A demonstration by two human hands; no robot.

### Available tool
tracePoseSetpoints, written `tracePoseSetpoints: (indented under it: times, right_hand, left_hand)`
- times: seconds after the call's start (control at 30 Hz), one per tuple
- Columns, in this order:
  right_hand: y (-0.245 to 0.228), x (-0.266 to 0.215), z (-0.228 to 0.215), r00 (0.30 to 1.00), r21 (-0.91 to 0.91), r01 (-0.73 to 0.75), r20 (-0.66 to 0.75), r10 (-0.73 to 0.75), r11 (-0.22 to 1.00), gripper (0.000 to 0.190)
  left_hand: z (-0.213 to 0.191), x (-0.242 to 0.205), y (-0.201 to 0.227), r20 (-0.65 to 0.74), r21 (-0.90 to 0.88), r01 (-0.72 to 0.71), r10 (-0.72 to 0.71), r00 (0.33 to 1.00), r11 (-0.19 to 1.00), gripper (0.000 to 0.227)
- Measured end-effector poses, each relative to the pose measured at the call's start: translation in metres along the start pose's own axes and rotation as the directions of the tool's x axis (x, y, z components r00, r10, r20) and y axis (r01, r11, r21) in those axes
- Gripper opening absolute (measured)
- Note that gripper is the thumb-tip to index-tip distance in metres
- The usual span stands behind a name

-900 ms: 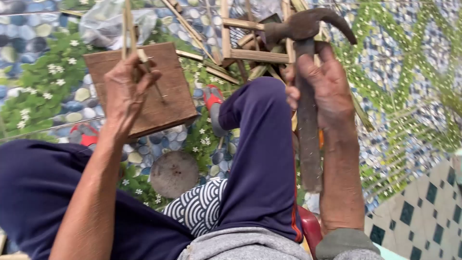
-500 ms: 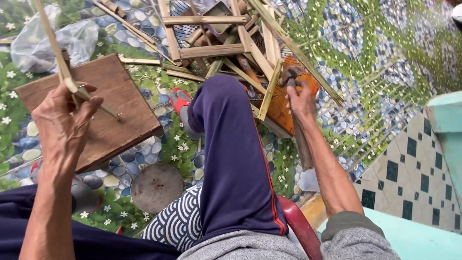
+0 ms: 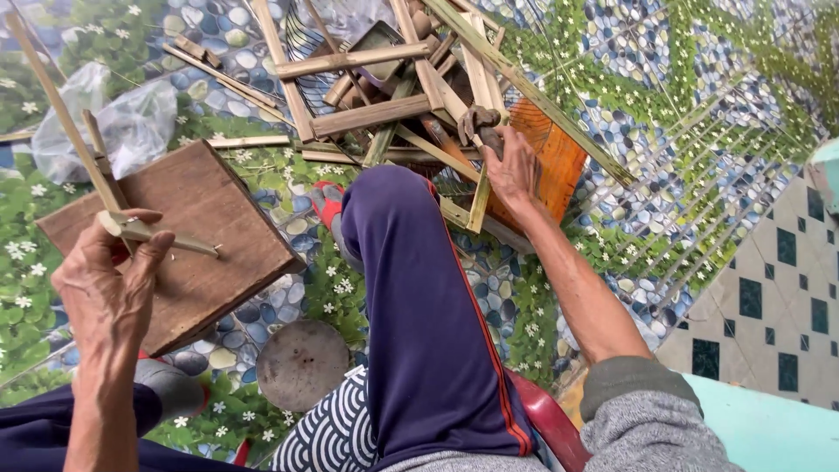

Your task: Assembling a small wooden or bamboo frame using a hammer and wooden slats while seated on a stool.

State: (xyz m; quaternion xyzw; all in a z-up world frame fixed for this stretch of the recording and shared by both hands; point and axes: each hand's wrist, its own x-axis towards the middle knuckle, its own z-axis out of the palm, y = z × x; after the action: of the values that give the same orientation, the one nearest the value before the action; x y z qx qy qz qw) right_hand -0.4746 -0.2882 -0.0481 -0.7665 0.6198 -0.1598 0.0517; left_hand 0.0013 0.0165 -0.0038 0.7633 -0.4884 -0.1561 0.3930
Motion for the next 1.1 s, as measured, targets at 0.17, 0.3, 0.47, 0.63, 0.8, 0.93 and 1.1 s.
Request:
tracePoseSetpoints:
  times: [0.17,0.3,0.47,0.63,0.8,0.93,1.1]
  right_hand:
    - [0.007,0.048,0.029,0.997,-0.082,0.025,0.071,-0.019,0.996,0.031]
    - [0.056,0.089,0.082,0.997,-0.195,0.06,-0.031,-0.067,0.979,0.034]
    - [0.097,0.112,0.107,0.999,-0.212,0.033,0.029,-0.028,0.977,0.033]
    - [0.076,0.109,0.078,0.995,-0.169,0.101,-0.012,-0.104,0.98,0.023]
    - [-0.071,0.108,-0.001,0.792,0.255,0.593,-0.355,-0.496,0.764,0.017]
    - [-0.277,0.023,-0.074,0.85,0.634,0.421,-0.026,-0.527,0.648,0.023]
    - [-0.361,-0.03,0.018,0.3,0.744,0.465,0.377,-0.876,0.48,0.069]
  left_hand:
    - [0.004,0.001,0.011,-0.018,-0.089,0.049,-0.051,0.999,0.995,0.02]
    - [0.01,0.004,0.002,-0.08,-0.206,0.041,-0.059,0.995,0.978,0.026]
    - [0.006,0.006,0.017,-0.071,-0.226,0.049,-0.067,0.995,0.973,0.025]
    - [0.007,0.007,0.02,-0.016,-0.241,0.087,-0.094,0.995,0.967,0.023]
    - [0.014,0.007,0.013,-0.041,-0.22,0.061,-0.072,0.997,0.974,0.021]
    - [0.013,0.012,0.009,-0.073,-0.222,0.055,-0.073,0.995,0.973,0.021]
    - [0.012,0.016,-0.029,-0.173,-0.331,0.003,-0.064,0.983,0.943,0.025]
